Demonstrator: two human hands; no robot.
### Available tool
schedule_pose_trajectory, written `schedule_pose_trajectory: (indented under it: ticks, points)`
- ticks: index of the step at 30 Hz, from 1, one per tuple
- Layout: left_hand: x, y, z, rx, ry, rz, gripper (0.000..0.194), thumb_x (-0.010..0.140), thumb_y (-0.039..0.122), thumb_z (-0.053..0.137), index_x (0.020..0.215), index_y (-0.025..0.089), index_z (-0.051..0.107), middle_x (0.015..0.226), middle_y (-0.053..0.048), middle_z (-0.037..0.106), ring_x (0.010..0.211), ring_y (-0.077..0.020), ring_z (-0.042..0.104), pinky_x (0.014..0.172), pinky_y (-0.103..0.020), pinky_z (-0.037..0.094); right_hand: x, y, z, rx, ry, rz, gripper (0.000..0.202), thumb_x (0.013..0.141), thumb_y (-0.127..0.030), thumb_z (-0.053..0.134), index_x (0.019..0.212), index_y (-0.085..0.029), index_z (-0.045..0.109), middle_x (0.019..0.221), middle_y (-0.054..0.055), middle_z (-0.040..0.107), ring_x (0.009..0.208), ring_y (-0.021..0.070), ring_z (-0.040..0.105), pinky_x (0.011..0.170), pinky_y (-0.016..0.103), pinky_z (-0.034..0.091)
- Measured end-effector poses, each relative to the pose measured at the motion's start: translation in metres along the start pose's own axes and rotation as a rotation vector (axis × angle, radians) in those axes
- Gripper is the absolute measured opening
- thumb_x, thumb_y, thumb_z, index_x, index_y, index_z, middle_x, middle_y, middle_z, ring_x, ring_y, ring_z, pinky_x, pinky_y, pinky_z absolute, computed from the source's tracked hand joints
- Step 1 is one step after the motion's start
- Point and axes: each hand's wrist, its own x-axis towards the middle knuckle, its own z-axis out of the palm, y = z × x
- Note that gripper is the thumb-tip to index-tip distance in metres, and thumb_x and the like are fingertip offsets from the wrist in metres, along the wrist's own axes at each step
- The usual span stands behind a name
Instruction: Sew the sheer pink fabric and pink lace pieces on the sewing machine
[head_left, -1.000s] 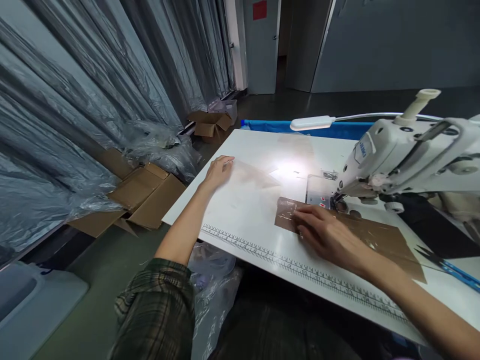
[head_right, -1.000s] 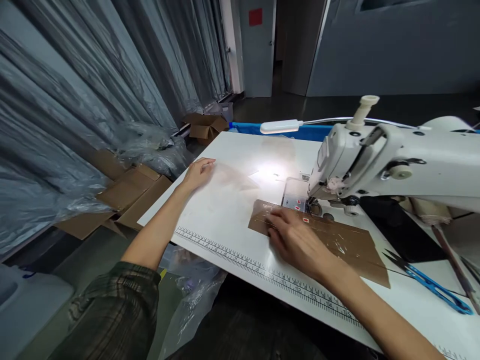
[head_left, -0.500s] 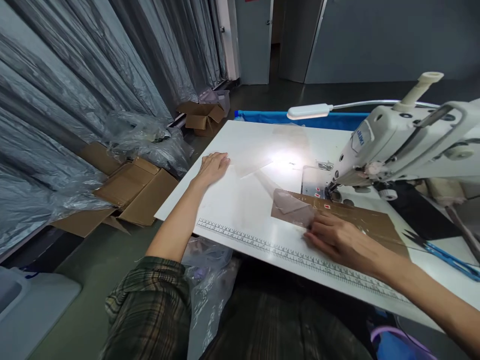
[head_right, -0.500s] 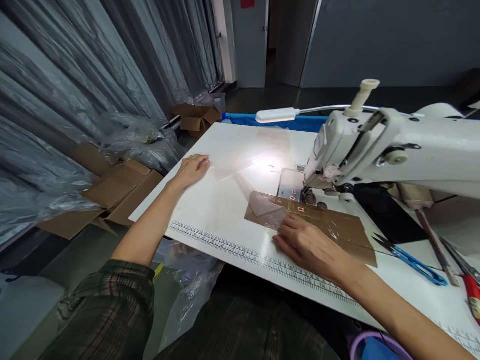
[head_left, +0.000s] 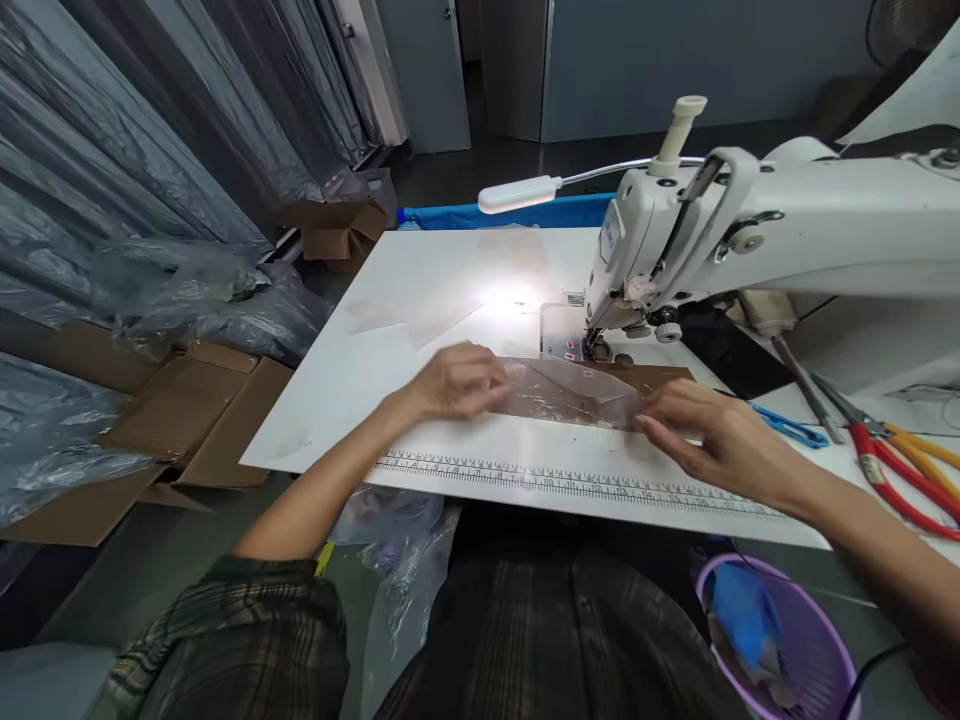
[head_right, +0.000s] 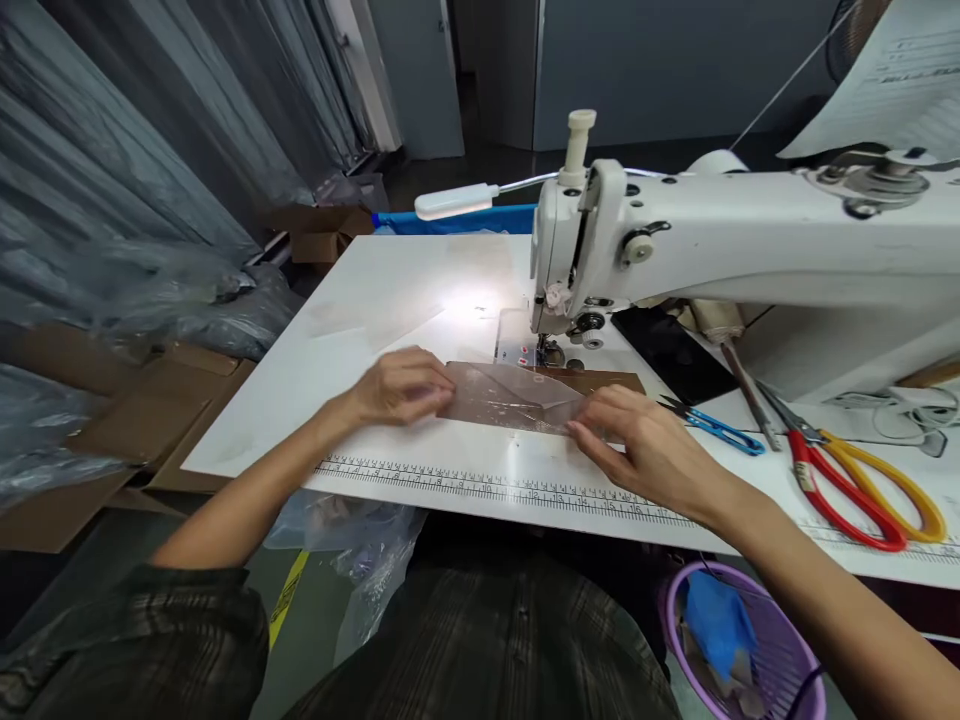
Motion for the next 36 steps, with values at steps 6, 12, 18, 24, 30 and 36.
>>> schedule_pose_trajectory:
  ticks: [6,12,18,24,30,36]
  points:
    - [0.002,0.052,0.01,-0.057,-0.223,0.022,0.024,0.092,0.037,0.065,0.085,0.014,0.072,0.084,-0.007,0.073,0.073,-0.0152,0.067,0.063,-0.027,0.053,0.02,0.018,0.024,-0.221,-0.027,0.042,0.039,0.098,-0.039,0.048,0.12,-0.017,0.072,0.124,0.016,0.068,0.114,0.0337,0.062,0.095,0.051,0.053]
    - [-0.005,0.05,-0.004,-0.087,-0.238,-0.149,0.033,0.098,0.035,0.056,0.074,0.017,0.067,0.073,-0.003,0.068,0.065,-0.0129,0.061,0.061,-0.026,0.048,0.023,0.033,0.024,-0.251,0.181,0.301,0.039,0.095,-0.031,0.043,0.107,-0.013,0.076,0.113,0.017,0.071,0.105,0.0316,0.066,0.092,0.046,0.056]
    - [0.021,0.026,-0.005,0.195,-0.284,-0.595,0.041,0.098,0.052,0.047,0.113,0.017,0.063,0.117,-0.012,0.066,0.105,-0.0275,0.064,0.085,-0.04,0.052,0.034,0.016,0.026,-0.204,0.176,0.212,0.034,0.094,-0.029,0.048,0.108,-0.017,0.076,0.11,0.014,0.074,0.101,0.0304,0.068,0.086,0.045,0.057]
    - [0.038,0.009,0.002,0.178,-0.383,-0.715,0.028,0.09,0.049,0.063,0.089,0.02,0.061,0.095,-0.008,0.068,0.085,-0.0244,0.062,0.068,-0.034,0.045,0.032,0.015,0.04,-0.283,0.146,0.064,0.035,0.095,-0.026,0.047,0.116,-0.014,0.073,0.117,0.017,0.072,0.107,0.0308,0.067,0.09,0.046,0.056]
    - [0.046,0.001,-0.004,-0.025,-0.498,-0.628,0.023,0.087,0.039,0.068,0.075,0.02,0.063,0.085,-0.003,0.066,0.078,-0.0188,0.061,0.063,-0.029,0.041,0.015,0.016,0.031,-0.422,0.035,0.076,0.031,0.097,-0.029,0.046,0.084,-0.019,0.072,0.088,0.012,0.072,0.081,0.0278,0.069,0.069,0.04,0.055]
    - [0.067,-0.042,-0.015,-0.048,-0.272,-0.602,0.021,0.084,0.034,0.069,0.097,0.018,0.069,0.101,-0.007,0.071,0.094,-0.0216,0.066,0.081,-0.032,0.051,0.041,0.002,0.026,-0.263,0.093,-0.045,0.032,0.099,-0.027,0.044,0.107,-0.017,0.073,0.113,0.014,0.073,0.098,0.0276,0.071,0.082,0.043,0.059]
